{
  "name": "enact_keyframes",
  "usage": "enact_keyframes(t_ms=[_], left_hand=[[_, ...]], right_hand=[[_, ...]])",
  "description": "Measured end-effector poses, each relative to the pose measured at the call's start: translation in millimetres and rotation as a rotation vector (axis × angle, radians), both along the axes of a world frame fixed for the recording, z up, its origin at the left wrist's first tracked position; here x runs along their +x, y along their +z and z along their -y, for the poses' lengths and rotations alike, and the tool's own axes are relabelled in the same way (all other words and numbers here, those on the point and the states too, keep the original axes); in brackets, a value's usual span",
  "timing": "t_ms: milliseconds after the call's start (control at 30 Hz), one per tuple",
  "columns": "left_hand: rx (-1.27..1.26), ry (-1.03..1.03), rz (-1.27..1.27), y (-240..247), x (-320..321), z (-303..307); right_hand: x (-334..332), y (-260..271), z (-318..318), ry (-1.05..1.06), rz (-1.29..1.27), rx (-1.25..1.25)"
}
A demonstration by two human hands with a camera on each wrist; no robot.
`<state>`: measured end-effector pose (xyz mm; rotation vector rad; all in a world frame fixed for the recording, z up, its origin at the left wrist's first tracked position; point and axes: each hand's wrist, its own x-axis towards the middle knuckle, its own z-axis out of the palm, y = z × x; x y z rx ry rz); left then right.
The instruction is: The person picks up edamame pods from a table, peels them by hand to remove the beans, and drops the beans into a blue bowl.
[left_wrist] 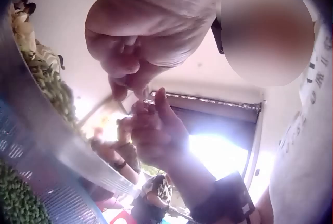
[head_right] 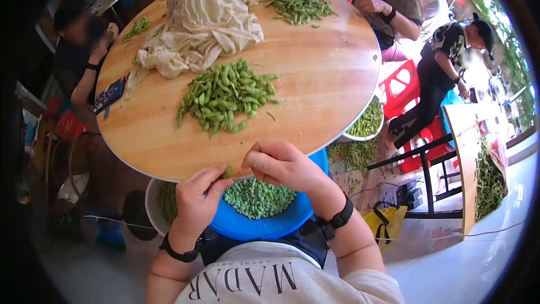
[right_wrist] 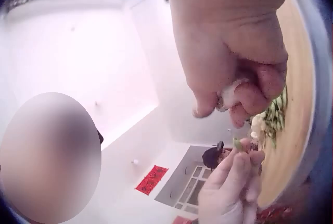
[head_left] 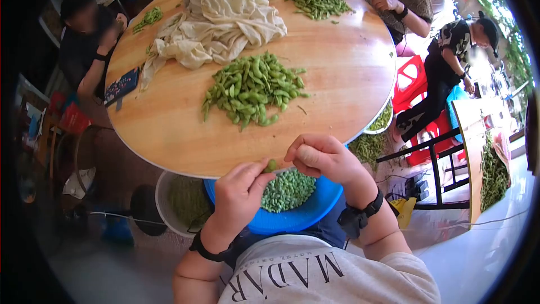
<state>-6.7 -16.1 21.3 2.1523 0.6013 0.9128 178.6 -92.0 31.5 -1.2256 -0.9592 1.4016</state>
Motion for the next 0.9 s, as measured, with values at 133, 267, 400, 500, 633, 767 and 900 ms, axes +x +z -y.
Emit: enact_keyframes(t_ms=[133, 267, 400, 500, 633, 767, 900], left_hand=[[-0.087, 0.013, -0.014, -2, -3, 18], [0.025, -0.013, -0.056, -2, -6, 27], [0.089, -0.004, -0.114, 3, -8, 34], [0.078, 0.016, -0.102, -1, -10, 40], [0.033, 0.058, -0.015, -18, -9, 53], [-0.358, 0.089, 0.106, -34, -9, 61], [-0.696, 0.075, 0.130, -40, -6, 55]], right_hand=[[-26, -24, 14, 0.040, -0.137, 0.052], [-36, -22, 20, 0.025, -0.134, 0.014], [-41, -15, 24, 0.018, -0.107, -0.008], [-47, -20, 27, -0.037, -0.102, -0.014], [-57, -29, 33, -0.090, -0.099, 0.043], [-62, -34, 34, -0.145, 0.049, 0.124], [-64, -40, 35, -0.164, 0.337, 0.254]])
